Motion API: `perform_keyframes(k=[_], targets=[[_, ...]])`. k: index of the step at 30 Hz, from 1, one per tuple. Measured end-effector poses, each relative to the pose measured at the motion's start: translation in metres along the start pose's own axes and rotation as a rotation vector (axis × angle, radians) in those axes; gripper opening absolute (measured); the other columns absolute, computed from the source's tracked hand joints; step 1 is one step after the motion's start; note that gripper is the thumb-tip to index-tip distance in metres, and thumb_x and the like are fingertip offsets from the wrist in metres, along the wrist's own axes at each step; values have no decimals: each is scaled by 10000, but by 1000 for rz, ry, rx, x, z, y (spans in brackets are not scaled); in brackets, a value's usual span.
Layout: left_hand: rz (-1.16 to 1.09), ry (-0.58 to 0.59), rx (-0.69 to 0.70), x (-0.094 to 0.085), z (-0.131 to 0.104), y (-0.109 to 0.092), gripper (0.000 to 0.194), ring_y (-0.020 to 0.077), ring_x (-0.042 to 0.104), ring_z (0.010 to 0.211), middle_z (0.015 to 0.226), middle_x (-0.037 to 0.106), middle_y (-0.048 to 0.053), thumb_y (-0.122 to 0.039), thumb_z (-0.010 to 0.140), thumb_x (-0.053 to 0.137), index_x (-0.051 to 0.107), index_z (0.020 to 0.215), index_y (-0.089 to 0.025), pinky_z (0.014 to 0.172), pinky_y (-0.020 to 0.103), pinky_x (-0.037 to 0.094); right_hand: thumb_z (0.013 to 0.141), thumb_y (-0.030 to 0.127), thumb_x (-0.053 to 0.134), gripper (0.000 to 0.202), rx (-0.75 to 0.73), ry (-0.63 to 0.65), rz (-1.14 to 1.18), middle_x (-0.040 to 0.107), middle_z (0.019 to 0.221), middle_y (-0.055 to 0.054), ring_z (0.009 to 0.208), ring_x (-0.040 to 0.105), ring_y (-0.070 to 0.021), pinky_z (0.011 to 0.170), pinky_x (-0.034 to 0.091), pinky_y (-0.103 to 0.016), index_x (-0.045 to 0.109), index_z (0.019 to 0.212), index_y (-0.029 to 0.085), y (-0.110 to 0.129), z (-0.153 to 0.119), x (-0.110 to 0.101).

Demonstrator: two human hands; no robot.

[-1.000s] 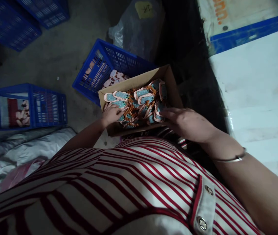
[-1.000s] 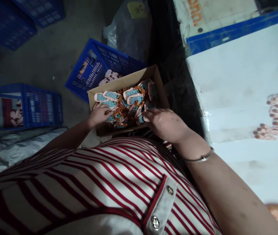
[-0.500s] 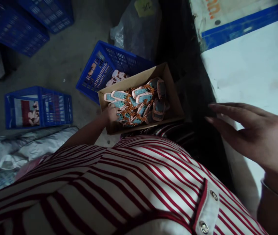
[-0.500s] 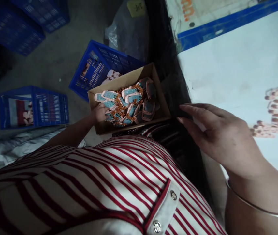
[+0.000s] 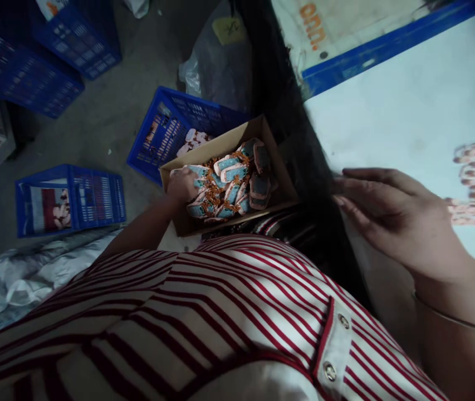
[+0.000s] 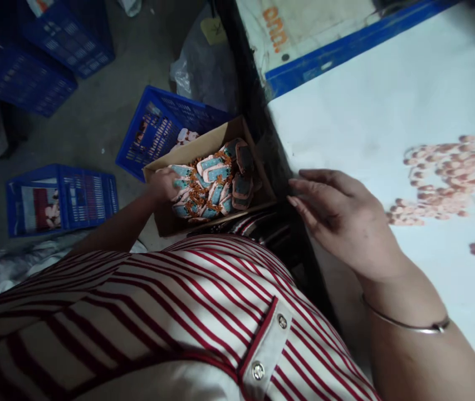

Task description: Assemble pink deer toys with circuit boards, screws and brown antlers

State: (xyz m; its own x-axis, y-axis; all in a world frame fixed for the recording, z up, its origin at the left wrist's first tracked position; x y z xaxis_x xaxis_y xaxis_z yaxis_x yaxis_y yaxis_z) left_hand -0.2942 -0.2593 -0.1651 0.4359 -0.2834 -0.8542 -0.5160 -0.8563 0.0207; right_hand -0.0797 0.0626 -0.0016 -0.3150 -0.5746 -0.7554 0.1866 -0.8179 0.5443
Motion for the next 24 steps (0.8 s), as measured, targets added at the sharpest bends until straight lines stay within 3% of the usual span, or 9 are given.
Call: perform_keyframes(k=[3, 5, 8, 9, 11, 14, 18, 20, 24], targets=[[-84, -307, 37, -84, 35, -39, 419, 253, 545, 1278, 1362, 585, 138, -305, 965, 506, 615, 1321, -111, 1144, 381, 397, 980, 379, 616, 347, 102, -113, -81, 716, 1194, -212, 1103, 713, -250, 936, 617, -420, 722, 1221, 152, -28, 10, -11], [-166, -516, 131, -147, 57, -83, 369, 218, 551, 1293, 1358, 598, 118, -298, 972, 497, 629, 1277, -138, 1156, 340, 400, 986, 455, 573, 444, 128, -126, -81, 698, 1225, -221, 1121, 698, -287, 948, 612, -485, 694, 1264, 130, -45, 21, -8], [-339, -841, 417, -243, 77, -169, 273, 223, 572, 1286, 1308, 642, 84, -292, 941, 562, 666, 1173, -195, 1163, 376, 411, 992, 478, 542, 453, 187, -111, -55, 701, 1230, -198, 1121, 687, -289, 981, 594, -506, 679, 1258, 138, -66, 38, 2], [-379, -904, 520, -270, 83, -200, 263, 236, 582, 1277, 1294, 653, 81, -278, 916, 597, 673, 1156, -202, 1157, 394, 419, 992, 460, 540, 435, 211, -134, -61, 705, 1214, -200, 1103, 689, -290, 976, 595, -501, 683, 1237, 131, -69, 42, 3], [-380, -912, 649, -310, 102, -261, 308, 256, 583, 1287, 1314, 652, 90, -249, 875, 648, 677, 1178, -197, 1159, 412, 417, 982, 406, 563, 359, 235, -144, -89, 711, 1204, -193, 1081, 687, -293, 955, 601, -491, 699, 1178, 138, -68, 46, 7], [-275, -835, 674, -346, 142, -341, 456, 285, 524, 1376, 1461, 573, 127, -201, 848, 670, 648, 1303, -176, 1185, 410, 391, 978, 332, 567, 265, 234, -144, -124, 719, 1180, -180, 1066, 679, -293, 933, 605, -484, 708, 1108, 150, -58, 46, 11], [-60, -733, 770, -368, 181, -427, 811, 306, 210, 1594, 1722, 222, 134, -138, 809, 682, 414, 1574, -189, 1309, 428, 130, 970, 284, 577, 218, 249, -171, -95, 724, 1169, -143, 1062, 673, -258, 946, 604, -431, 699, 1110, 170, -53, 44, 8], [0, -701, 780, -379, 198, -452, 895, 326, 92, 1619, 1749, 106, 128, -196, 810, 701, 326, 1622, -198, 1314, 440, 52, 964, 271, 580, 211, 259, -166, -86, 722, 1183, -130, 1078, 664, -247, 958, 600, -411, 696, 1114, 178, -54, 44, 8], [77, -615, 748, -404, 232, -481, 970, 386, 6, 1614, 1756, -1, 119, -360, 826, 708, 230, 1653, -189, 1297, 478, 27, 968, 280, 567, 228, 261, -156, -84, 718, 1220, -120, 1119, 650, -245, 995, 584, -408, 692, 1127, 176, -55, 45, 9]])
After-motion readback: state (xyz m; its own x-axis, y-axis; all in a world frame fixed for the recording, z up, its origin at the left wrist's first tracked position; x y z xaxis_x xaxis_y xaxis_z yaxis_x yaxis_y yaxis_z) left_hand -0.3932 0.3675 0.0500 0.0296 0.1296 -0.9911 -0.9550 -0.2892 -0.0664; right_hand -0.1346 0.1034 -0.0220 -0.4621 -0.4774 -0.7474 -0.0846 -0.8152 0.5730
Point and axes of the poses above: each hand's wrist, its own z-axis towards the middle knuckle, its own x-axis out of the palm, y = z × x, the point moved 10 cm from there along z, towards the middle knuckle
